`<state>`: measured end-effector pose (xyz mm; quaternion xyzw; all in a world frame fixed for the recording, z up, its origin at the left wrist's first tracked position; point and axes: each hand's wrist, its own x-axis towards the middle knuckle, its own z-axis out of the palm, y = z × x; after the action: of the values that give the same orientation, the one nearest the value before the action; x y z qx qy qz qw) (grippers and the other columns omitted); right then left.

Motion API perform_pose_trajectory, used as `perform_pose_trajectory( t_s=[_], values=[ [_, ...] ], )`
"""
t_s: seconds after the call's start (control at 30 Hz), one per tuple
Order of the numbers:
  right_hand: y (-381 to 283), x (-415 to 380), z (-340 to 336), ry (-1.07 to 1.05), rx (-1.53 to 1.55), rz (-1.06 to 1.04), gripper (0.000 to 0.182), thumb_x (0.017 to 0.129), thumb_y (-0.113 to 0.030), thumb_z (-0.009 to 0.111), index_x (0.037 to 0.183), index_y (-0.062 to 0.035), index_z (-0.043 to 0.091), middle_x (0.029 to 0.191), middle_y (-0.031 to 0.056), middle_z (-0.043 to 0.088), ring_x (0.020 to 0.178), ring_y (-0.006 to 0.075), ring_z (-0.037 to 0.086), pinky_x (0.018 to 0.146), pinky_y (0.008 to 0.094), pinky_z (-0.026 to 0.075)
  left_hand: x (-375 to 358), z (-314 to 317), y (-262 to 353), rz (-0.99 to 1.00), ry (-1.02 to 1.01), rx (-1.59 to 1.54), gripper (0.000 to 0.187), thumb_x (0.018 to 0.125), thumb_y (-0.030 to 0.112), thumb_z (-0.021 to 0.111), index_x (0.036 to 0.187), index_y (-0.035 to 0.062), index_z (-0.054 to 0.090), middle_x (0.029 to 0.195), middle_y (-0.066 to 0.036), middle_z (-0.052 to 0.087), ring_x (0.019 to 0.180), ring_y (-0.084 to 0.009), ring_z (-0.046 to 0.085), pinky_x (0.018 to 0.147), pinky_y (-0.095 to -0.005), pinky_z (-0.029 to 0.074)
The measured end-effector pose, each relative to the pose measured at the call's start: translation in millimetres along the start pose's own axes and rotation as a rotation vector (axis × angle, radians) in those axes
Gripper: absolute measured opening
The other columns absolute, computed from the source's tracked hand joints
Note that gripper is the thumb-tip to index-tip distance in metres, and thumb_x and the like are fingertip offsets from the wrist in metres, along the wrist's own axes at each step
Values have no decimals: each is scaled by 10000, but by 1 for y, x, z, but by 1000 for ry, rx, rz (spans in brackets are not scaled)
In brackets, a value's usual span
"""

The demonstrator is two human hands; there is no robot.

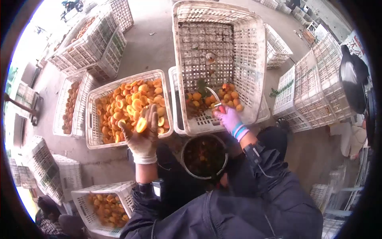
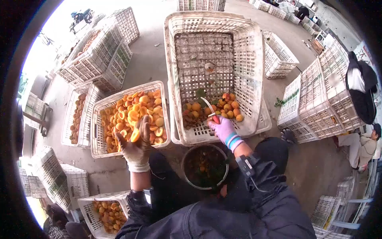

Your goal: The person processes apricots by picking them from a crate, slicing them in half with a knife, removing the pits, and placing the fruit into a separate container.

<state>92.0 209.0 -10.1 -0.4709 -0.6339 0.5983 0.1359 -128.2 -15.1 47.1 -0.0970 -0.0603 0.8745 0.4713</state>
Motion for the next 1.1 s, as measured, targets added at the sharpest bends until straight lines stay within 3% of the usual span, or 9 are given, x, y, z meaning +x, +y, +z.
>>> perform_pose_trajectory(
  t_s=[0.07, 0.1, 0.2, 0.3, 0.6, 0.73, 0.87, 0.97, 1.1],
  values=[
    [8, 50, 12, 21, -161, -154, 194, 865, -173, 655, 1037, -91, 620, 725, -37, 585, 494, 61, 433, 448, 221, 361, 6, -25, 17, 94, 8, -41, 788, 862, 425, 624, 1392, -48, 282, 1422, -250, 354, 1305, -351, 388, 1058, -476, 375],
    [19, 77, 19, 19, -113, -67, 205, 855, -168, 654, 1037, -76, 629, 738, -29, 589, 547, 67, 493, 488, 241, 407, 6, -37, 24, 178, 16, -70, 787, 877, 385, 618, 1410, -54, 242, 1395, -266, 385, 1270, -354, 434, 1039, -457, 399],
    [26, 130, 35, 81, -552, -133, 396, 761, -288, 718, 1052, -40, 616, 931, 170, 674, 905, 335, 638, 797, 400, 488, 6, -42, 27, 85, -133, 26, 654, 897, 348, 590, 1396, 11, 334, 1409, -179, 420, 1174, -304, 526, 957, -433, 457],
    [32, 165, 52, 90, -691, -117, 468, 749, -314, 721, 1116, -56, 588, 1044, 212, 645, 1006, 392, 596, 841, 421, 484, 10, -40, 29, 146, -65, 39, 608, 915, 365, 560, 1386, 34, 366, 1408, -141, 434, 1088, -251, 565, 875, -386, 488],
    [36, 189, 59, 45, -744, 55, 687, 673, -415, 781, 1146, 27, 551, 1154, 246, 599, 1097, 379, 565, 917, 405, 468, 15, -33, 12, 180, -36, 474, 590, 927, 423, 525, 1399, 98, 384, 1191, -90, 598, 899, -188, 572, 810, -316, 459],
    [42, 181, 45, -86, -187, 203, 494, 744, -245, 763, 1134, -9, 572, 1026, 129, 645, 901, 220, 630, 736, 357, 514, 21, -45, 8, 115, -141, 697, 537, 946, 364, 505, 1385, 76, 391, 1167, -127, 575, 822, -175, 558, 757, -296, 479],
    [16, 91, 14, -78, 162, 93, 391, 775, -247, 757, 1071, -58, 584, 796, 8, 605, 600, 121, 543, 457, 228, 407, 9, -42, -31, -58, 39, 1558, 610, 794, 134, 697, 1341, 92, 431, 1215, -121, 552, 993, -236, 593, 839, -337, 500],
    [2, -1, -9, -143, 120, 178, 413, 796, -336, 751, 1068, -75, 583, 866, -12, 593, 701, 108, 545, 575, 214, 427, -1, -44, -73, 233, -501, 2281, 717, 716, 115, 753, 1354, 128, 424, 1345, -180, 419, 1226, -360, 447, 968, -405, 448],
    [33, -100, 18, -65, 413, -245, 459, 813, -448, 716, 1067, -95, 569, 807, -62, 530, 554, 25, 395, 473, 183, 308, -39, -48, -126, -81, -571, 2305, 701, 684, 102, 752, 1314, 114, 445, 1260, -179, 477, 1125, -379, 514, 918, -398, 468]
  ],
)
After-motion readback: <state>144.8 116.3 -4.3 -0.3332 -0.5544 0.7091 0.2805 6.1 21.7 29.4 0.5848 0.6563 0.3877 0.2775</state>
